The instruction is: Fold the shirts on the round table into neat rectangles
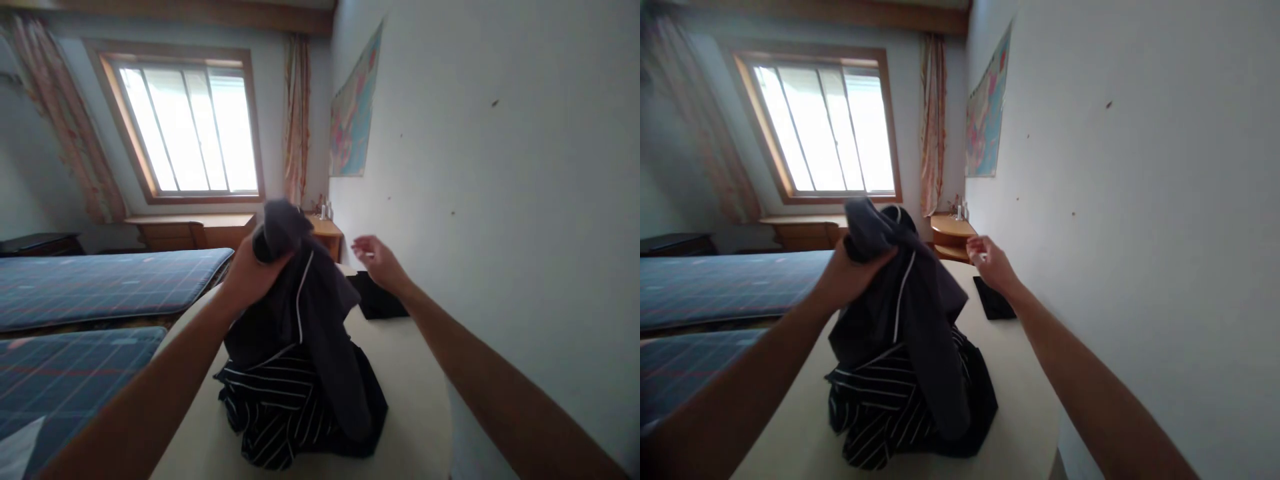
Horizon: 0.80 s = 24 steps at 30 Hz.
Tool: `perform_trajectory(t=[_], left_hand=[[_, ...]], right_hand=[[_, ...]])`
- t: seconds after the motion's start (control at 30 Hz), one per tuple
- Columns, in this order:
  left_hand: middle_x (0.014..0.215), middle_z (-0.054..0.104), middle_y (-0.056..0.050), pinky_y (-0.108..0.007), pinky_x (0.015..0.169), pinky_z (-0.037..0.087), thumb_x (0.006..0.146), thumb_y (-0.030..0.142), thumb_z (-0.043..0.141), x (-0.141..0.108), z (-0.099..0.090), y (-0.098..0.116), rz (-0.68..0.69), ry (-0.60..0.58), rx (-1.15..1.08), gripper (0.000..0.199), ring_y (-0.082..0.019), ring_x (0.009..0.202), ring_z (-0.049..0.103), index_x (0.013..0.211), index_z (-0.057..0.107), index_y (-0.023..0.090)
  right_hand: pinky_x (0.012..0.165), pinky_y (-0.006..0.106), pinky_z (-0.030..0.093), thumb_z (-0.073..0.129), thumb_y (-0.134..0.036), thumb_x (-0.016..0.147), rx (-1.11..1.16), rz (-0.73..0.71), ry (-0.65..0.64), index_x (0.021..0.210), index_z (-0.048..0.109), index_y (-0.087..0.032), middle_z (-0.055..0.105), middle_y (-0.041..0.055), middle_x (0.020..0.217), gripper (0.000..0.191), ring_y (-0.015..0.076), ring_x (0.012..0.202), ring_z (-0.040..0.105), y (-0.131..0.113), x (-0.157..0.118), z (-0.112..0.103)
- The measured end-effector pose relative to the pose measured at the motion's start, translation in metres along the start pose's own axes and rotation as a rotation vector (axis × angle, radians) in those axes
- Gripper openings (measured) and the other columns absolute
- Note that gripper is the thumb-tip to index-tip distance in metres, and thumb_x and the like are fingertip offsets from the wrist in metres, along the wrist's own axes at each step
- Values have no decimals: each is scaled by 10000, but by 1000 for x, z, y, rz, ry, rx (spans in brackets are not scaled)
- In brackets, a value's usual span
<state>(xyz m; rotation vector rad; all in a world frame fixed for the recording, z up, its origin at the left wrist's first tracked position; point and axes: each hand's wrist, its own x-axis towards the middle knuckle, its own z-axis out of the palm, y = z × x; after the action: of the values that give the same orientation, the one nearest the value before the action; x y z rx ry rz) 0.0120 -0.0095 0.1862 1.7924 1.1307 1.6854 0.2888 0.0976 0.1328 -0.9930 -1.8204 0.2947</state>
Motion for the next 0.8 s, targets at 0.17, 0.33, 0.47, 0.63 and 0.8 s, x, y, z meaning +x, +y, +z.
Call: perform_trajectory(t=[0.17,0.33,0.47,0.63,0.8], left_hand=[[1339,629,-43,-457,1158,375,717,84,578,-88,6,-74,75,-497,298,567,-280,1274,551,1245,669,269],[1542,431,-69,-502,1204,293,722,157,615,-140,-2,-108,70,-501,348,683,-342,1433,363,1391,562,286],[1601,331,-88,-549,1200,266,780,446,702,-150,-16,-111,130,-515,325,773,-400,1473,265,1496,441,313],[1531,434,-91,-557,1132,363,928,754,319,-124,-21,-91,133,-712,322,683,-382,1408,373,1327,621,288],[1369,561,-89,-488,1043,475,947,466,512,-105,-5,-102,218,-701,421,338,-328,1290,490,1169,686,280]], right_hand=[[1081,419,388,584,-325,906,-572,316,-186,1341,557,-97,566,207,1391,492,322,1307,498,106,-79,37],[1127,474,309,559,-502,920,-715,554,-175,1391,549,-101,542,200,1415,619,352,1328,471,137,-112,53],[1082,500,329,521,-527,933,-782,635,-144,1335,610,-131,583,189,1350,571,358,1273,505,142,-104,56],[971,458,379,577,-428,911,-934,601,-162,1129,693,-158,671,155,1163,367,319,1148,577,150,-89,57],[831,394,417,535,-388,943,-1005,519,-187,1012,683,-157,718,128,990,282,291,1004,640,163,-84,59]])
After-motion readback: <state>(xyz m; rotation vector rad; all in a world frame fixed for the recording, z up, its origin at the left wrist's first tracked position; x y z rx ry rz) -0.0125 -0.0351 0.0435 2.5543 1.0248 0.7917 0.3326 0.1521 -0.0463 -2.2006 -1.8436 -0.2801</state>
